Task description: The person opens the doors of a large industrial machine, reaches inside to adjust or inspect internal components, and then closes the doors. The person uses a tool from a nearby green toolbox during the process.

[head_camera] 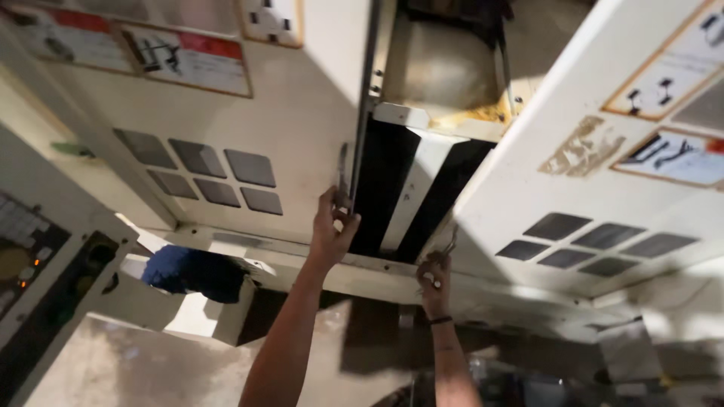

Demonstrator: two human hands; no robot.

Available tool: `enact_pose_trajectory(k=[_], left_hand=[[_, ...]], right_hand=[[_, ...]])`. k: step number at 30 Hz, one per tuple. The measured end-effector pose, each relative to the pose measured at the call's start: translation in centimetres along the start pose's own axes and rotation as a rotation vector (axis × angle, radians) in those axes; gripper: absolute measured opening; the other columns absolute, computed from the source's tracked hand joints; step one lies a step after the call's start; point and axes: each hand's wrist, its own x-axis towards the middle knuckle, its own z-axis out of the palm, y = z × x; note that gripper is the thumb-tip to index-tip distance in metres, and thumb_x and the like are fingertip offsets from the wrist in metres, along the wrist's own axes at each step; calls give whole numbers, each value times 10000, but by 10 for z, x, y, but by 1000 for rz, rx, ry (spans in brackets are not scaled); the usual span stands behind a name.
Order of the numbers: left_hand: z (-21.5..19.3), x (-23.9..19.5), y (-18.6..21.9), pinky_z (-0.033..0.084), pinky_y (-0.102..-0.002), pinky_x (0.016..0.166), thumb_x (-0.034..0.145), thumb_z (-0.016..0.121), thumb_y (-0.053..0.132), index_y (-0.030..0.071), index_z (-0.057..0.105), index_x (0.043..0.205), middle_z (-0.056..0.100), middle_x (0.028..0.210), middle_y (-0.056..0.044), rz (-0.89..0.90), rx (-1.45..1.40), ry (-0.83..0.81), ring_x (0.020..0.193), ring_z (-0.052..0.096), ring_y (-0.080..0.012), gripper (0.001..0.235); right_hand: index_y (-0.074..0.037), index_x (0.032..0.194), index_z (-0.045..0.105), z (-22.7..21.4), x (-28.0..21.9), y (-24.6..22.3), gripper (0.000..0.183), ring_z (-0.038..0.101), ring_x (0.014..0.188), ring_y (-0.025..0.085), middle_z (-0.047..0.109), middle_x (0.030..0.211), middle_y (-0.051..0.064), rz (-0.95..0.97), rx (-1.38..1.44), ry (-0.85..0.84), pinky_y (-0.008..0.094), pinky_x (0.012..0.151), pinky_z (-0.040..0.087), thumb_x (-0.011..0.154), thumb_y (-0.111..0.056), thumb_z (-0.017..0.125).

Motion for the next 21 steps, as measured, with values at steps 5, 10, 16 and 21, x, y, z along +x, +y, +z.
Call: enact_pose_trajectory(k=[5,10,16,21], left_hand=[[-4,0,7,494,-279,593,891,696,-34,-33,374,1467,558,1172,-95,136,-69,-16,840,592,-151,660],[-7,0,8,510,-278,684,933,694,-45,-23,369,1492,544,1204,-89,214,-95,-74,936,592,-147,646],[-9,1,20,495,-264,650,885,696,-37,5,397,1454,554,1167,-64,81,-96,-56,905,579,-133,644],[-6,-1,20,512,-263,714,905,696,-52,11,432,1449,551,1198,-72,145,-132,-56,1024,582,-144,607]], right_hand=[[-11,1155,572,1,-4,-6,316,446,750,203,439,1137,91,-51,-76,-30,292,730,385,852,56,511],[-33,815,564,-2,-3,-7,96,452,1177,318,470,1237,111,-286,-409,-85,387,1005,386,873,34,528],[-74,943,573,-2,-2,0,133,422,949,253,407,1087,100,-154,-200,-12,368,872,336,880,36,532],[-13,989,606,-21,-7,10,165,514,888,226,505,1061,73,-167,-272,-51,342,863,427,837,3,545]])
